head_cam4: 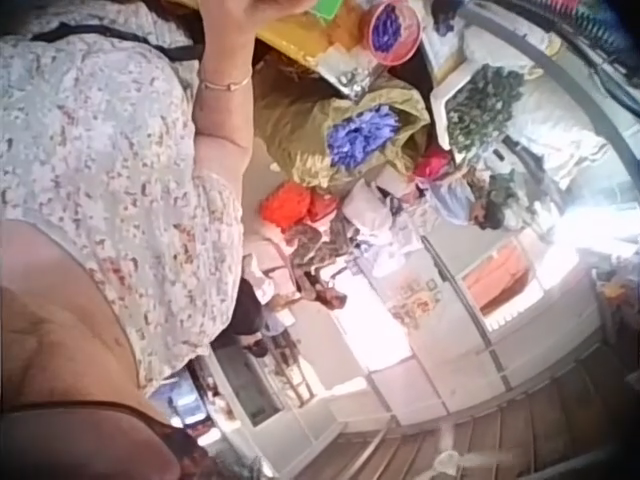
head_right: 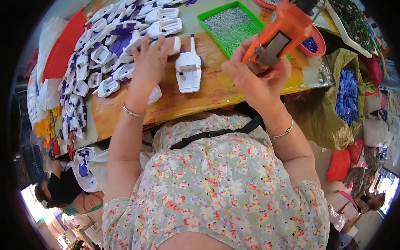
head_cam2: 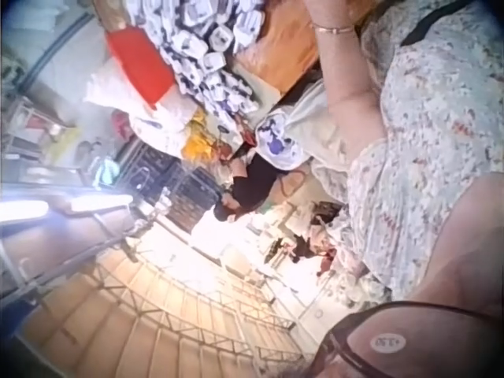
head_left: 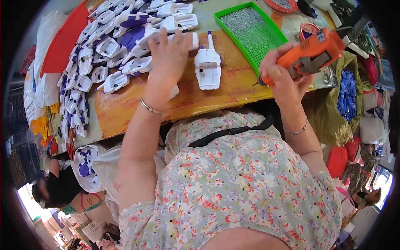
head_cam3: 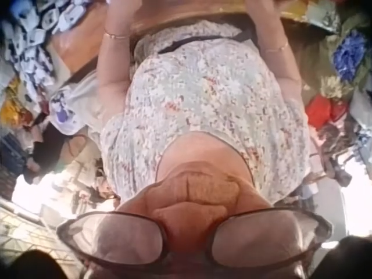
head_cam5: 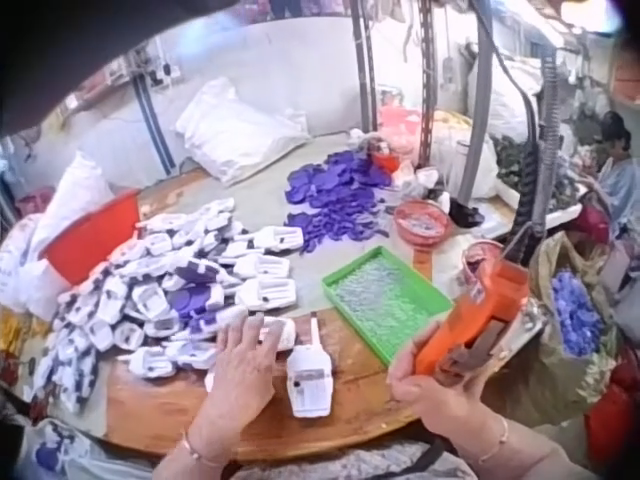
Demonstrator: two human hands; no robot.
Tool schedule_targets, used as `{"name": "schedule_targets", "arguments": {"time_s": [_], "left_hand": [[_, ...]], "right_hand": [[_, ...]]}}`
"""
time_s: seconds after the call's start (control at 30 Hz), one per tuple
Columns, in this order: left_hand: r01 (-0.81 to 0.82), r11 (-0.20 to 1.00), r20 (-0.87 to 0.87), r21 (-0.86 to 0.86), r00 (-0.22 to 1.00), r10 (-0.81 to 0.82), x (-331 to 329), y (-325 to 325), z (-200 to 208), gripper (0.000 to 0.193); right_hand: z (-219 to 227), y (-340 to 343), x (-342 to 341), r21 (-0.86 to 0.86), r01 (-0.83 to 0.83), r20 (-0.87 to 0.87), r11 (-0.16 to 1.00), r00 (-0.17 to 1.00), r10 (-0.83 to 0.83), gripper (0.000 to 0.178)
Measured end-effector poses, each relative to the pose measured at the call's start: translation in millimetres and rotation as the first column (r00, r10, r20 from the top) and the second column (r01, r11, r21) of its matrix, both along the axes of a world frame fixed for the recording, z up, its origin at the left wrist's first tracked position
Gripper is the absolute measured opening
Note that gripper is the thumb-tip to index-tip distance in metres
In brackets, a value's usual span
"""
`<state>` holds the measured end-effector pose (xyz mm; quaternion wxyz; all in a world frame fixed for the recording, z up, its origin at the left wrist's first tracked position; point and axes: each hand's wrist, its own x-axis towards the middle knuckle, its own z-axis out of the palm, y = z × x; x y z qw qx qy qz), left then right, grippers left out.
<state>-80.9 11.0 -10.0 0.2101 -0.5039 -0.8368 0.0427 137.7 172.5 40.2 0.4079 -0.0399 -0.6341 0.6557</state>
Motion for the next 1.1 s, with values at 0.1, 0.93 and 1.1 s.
{"name": "schedule_targets", "arguments": {"time_s": [0.1, 0.93, 1.1], "left_hand": [[0.005, 0.997, 0.08, -0.08, 0.997, 0.002, -22.1, 6.5, 9.3, 0.057], [0.311, 0.91, 0.713, 0.275, 0.569, -0.41, 91.8, 7.5, 23.2, 0.066], [0.263, 0.924, 0.796, 0.279, 0.474, -0.375, 90.4, 10.1, 25.5, 0.072]], "right_hand": [[3.2, 6.8, 3.4, -0.015, -0.014, -0.044, 1.0, 0.999, 0.014, 0.03], [-22.7, 61.4, 10.0, 0.131, 0.149, -0.108, 0.98, 0.985, -0.136, 0.021], [-25.9, 62.3, 8.0, 0.145, 0.138, -0.136, 0.98, 0.984, -0.119, 0.02]]}}
